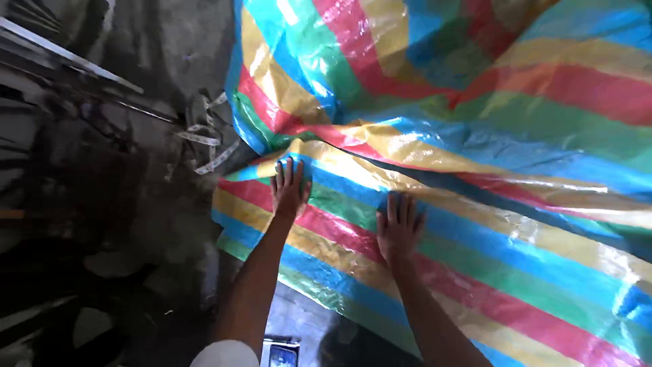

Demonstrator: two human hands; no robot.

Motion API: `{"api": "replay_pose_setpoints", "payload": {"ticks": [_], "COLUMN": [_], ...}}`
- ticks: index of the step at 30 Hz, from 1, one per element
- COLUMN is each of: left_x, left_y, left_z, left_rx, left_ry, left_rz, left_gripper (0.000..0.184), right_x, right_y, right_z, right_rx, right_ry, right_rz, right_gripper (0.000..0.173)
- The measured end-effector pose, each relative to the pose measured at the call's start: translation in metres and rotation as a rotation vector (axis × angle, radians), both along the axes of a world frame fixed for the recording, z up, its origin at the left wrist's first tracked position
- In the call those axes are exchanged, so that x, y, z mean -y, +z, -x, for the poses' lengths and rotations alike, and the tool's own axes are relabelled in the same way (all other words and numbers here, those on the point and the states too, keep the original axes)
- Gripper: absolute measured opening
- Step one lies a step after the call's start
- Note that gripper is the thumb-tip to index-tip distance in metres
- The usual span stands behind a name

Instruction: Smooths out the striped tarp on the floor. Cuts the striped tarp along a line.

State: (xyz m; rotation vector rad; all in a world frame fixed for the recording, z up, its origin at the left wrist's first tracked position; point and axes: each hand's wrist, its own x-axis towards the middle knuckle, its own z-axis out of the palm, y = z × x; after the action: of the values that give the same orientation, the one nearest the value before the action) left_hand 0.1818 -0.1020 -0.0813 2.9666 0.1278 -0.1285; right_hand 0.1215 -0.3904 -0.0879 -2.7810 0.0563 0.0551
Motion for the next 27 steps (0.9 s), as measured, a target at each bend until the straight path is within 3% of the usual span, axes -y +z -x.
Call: {"api": "replay_pose_setpoints", "payload": {"ticks": [3,5,7,9,12,14,16,19,21,23,25,27], "left_x": [0.001,0.007,0.010,0.014,0.013,-0.016,-0.050,-0.042,-0.017,0.023,0.061,0.073], "left_y": [0.041,0.083,0.128,0.148,0.128,0.108,0.095,0.093,0.094,0.100,0.093,0.061], "left_z": [-0.001,-0.018,-0.066,-0.128,-0.205,-0.245,-0.289,-0.322,-0.312,-0.260,-0.158,-0.061], "left_rx": [0.015,0.220,0.305,0.127,-0.309,-0.300,-0.154,-0.121,-0.044,0.175,0.299,0.145], "left_ry": [-0.134,-0.258,-0.246,-0.239,-0.307,-0.219,-0.048,0.104,0.145,0.079,-0.251,-0.629], "left_rz": [0.042,0.076,0.152,0.297,0.532,0.463,0.394,0.240,0.170,0.230,0.361,0.315], "left_gripper": [0.049,0.035,0.031,0.030,0.037,0.060,0.085,0.096,0.085,0.069,0.054,0.044], "right_x": [-0.013,-0.009,-0.010,-0.011,-0.009,-0.010,-0.010,-0.010,-0.010,-0.009,-0.008,-0.009], "right_y": [-0.013,-0.014,-0.017,-0.017,-0.014,-0.012,-0.011,-0.008,-0.008,-0.009,-0.009,-0.009], "right_z": [-0.005,-0.003,0.000,-0.001,-0.003,-0.002,-0.002,-0.004,-0.003,-0.003,-0.002,-0.002], "right_rx": [0.055,0.065,0.061,0.059,0.055,0.033,0.024,0.017,0.009,0.016,0.012,0.004], "right_ry": [-0.022,-0.032,-0.037,-0.044,-0.037,-0.042,-0.045,-0.045,-0.044,-0.048,-0.053,-0.050], "right_rz": [0.061,0.082,0.088,0.104,0.107,0.101,0.110,0.133,0.148,0.145,0.138,0.125], "right_gripper": [0.060,0.059,0.059,0.060,0.059,0.060,0.061,0.061,0.062,0.062,0.062,0.062]}}
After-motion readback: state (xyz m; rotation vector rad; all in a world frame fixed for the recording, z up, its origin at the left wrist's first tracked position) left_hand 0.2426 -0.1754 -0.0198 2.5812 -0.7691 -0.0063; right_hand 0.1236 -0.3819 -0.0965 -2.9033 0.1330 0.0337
